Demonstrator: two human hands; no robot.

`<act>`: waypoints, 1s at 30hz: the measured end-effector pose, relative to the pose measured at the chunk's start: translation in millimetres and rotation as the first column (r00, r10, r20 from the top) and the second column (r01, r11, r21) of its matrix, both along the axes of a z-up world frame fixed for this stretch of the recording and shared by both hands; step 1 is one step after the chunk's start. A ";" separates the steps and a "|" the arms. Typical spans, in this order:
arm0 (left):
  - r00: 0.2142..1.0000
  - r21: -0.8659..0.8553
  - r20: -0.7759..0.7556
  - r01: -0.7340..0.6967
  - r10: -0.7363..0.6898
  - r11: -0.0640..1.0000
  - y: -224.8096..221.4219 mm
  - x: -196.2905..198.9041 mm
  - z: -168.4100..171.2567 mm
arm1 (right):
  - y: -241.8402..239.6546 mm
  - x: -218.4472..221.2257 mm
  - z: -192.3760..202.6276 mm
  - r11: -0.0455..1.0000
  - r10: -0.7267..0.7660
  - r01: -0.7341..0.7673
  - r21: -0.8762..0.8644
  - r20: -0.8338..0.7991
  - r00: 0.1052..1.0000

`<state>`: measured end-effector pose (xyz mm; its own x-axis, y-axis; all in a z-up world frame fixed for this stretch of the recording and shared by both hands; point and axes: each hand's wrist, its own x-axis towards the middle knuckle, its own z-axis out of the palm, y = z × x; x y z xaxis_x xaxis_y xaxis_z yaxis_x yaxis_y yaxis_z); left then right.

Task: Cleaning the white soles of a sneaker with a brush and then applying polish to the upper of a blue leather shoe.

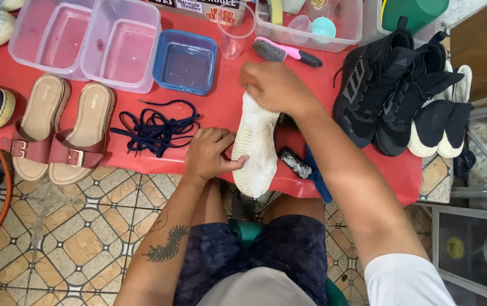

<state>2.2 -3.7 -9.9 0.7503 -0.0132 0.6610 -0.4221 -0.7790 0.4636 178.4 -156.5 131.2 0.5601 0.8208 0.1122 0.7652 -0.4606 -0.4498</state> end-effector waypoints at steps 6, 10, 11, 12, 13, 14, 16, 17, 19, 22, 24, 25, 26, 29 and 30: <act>1.000 0.012 -0.002 -0.004 0.004 1.000 2.2 -0.6 2.1 | 3.8 -14.7 -19.9 0.978 0.153 -0.149 0.147 -0.019 0.988; 1.000 0.009 -0.006 0.005 -0.005 1.000 2.3 -1.2 4.8 | -5.9 -21.6 -35.8 0.967 0.167 -0.153 0.202 -0.056 0.984; 1.000 0.012 -0.020 0.005 -0.005 1.000 2.7 -1.3 4.0 | -8.1 -25.9 -40.8 0.976 0.146 -0.120 0.181 -0.139 0.980; 0.999 0.015 -0.035 0.005 -0.004 1.000 3.2 -1.5 3.2 | -10.1 -30.2 -45.8 0.984 0.121 -0.088 0.156 -0.220 0.968; 0.999 0.014 -0.036 0.003 -0.003 1.000 3.3 -2.2 3.9 | -16.5 -38.1 -48.1 0.984 0.123 -0.089 0.155 -0.221 0.968; 0.999 0.019 -0.041 0.002 -0.001 1.000 3.3 -2.8 4.7 | -23.2 -45.9 -50.4 0.991 0.083 -0.054 0.121 -0.245 0.966; 0.999 0.023 -0.046 0.001 0.000 1.000 2.7 -2.7 5.9 | -33.9 -60.9 -44.1 0.996 0.040 -0.018 0.084 -0.268 0.963; 0.998 0.019 -0.055 0.001 0.000 1.000 2.3 -3.0 5.8 | -37.6 -68.7 -36.1 0.996 0.023 0.010 0.089 -0.359 0.933; 0.998 0.014 -0.064 -0.001 0.002 1.000 1.5 -3.6 5.5 | -47.6 -78.6 -24.4 0.995 0.006 0.038 0.090 -0.447 0.895; 0.998 0.002 -0.069 -0.002 0.002 1.000 0.6 -3.3 5.1 | -66.9 -72.3 -20.3 0.975 0.024 0.115 0.193 -0.599 0.800; 0.998 0.014 -0.064 -0.006 0.007 1.000 0.8 -3.3 5.2 | -79.7 -53.3 -27.6 0.889 -0.086 0.289 0.356 -0.490 0.868; 0.998 0.014 -0.063 -0.004 0.005 1.000 0.5 -4.0 5.2 | -80.0 -46.5 -23.4 0.888 -0.087 0.291 0.357 -0.489 0.868; 0.997 0.008 -0.072 -0.003 0.004 1.000 0.1 -4.5 5.3 | -80.5 -39.6 -19.1 0.846 -0.166 0.353 0.399 -0.432 0.886; 0.995 0.073 -0.102 0.016 -0.009 0.997 2.4 -5.1 13.1 | -64.0 -29.1 -5.9 0.793 -0.219 0.388 0.470 -0.374 0.901; 0.992 0.139 -0.127 0.034 -0.016 0.990 3.2 -5.4 16.3 | -56.2 -27.7 -1.8 0.790 -0.191 0.368 0.491 -0.373 0.908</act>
<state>-3.2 -0.6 6.5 0.8252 -0.1191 0.5522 -0.3879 -0.8300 0.4006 150.7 -212.6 129.4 0.8328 0.4761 0.2825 0.4352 -0.2478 -0.8655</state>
